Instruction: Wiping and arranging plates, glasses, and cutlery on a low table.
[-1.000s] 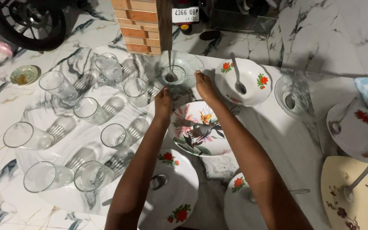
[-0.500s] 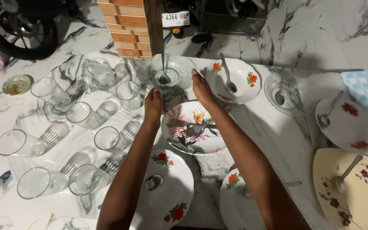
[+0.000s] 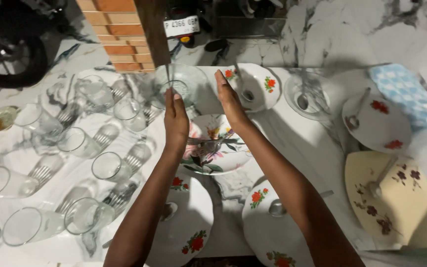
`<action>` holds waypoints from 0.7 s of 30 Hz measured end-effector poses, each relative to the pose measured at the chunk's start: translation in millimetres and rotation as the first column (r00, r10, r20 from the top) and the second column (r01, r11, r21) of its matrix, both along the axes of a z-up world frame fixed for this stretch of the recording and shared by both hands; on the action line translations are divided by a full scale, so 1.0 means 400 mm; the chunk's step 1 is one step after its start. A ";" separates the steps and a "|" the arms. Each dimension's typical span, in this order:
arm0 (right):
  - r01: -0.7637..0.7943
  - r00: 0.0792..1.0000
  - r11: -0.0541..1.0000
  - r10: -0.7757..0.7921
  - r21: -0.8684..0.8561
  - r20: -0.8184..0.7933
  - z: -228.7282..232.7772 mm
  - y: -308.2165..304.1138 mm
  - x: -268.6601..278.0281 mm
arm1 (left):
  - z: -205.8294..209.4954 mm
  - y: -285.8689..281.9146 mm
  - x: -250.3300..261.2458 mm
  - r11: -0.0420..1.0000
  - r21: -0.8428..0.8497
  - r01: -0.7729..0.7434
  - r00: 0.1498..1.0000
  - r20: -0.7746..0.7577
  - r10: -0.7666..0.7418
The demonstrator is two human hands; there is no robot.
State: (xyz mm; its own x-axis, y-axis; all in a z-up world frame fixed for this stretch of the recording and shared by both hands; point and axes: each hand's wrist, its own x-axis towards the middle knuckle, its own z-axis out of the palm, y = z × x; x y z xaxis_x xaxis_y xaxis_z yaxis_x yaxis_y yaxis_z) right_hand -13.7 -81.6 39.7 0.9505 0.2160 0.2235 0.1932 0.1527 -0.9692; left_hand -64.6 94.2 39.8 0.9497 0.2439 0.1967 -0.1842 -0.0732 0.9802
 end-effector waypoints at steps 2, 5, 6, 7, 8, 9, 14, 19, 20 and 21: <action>0.005 1.000 1.000 -0.004 -0.011 0.029 0.009 -0.044 -0.026 | 0.012 -0.045 -0.009 0.999 0.010 0.038 0.999 0.010 -0.038; 0.052 0.997 0.998 -0.050 -0.040 0.056 0.029 -0.128 -0.064 | 0.032 -0.137 -0.019 0.993 -0.007 0.119 0.993 0.013 -0.119; 0.089 0.995 0.995 -0.086 -0.052 0.052 0.034 -0.157 -0.079 | 0.039 -0.170 -0.025 0.987 -0.029 0.157 0.988 0.004 -0.157; 0.108 0.993 0.993 -0.105 -0.052 0.051 0.030 -0.191 -0.086 | 0.032 -0.201 -0.023 0.984 -0.029 0.176 0.984 0.004 -0.176; 0.143 0.989 0.989 -0.142 -0.024 0.042 0.026 -0.226 -0.094 | 0.025 -0.232 -0.021 0.979 -0.020 0.205 0.979 0.008 -0.205; 0.178 0.983 0.984 -0.178 0.004 0.031 0.020 -0.262 -0.104 | 0.017 -0.265 -0.021 0.972 -0.011 0.234 0.972 0.011 -0.234; 0.308 0.951 0.951 -0.308 0.028 -0.010 -0.011 -0.431 -0.147 | 0.000 -0.433 -0.021 0.932 0.006 0.362 0.932 0.013 -0.362; 0.410 0.910 0.912 -0.407 0.016 -0.076 -0.028 -0.568 -0.218 | -0.032 -0.586 -0.003 0.870 0.036 0.491 0.867 -0.113 -0.485; 0.421 0.906 0.907 -0.421 -0.010 -0.047 -0.034 -0.589 -0.234 | -0.055 -0.615 0.007 0.867 0.060 0.495 0.863 -0.147 -0.483; 0.431 0.902 0.902 -0.432 -0.037 -0.016 -0.038 -0.610 -0.246 | -0.077 -0.643 0.019 0.863 0.084 0.499 0.859 -0.178 -0.479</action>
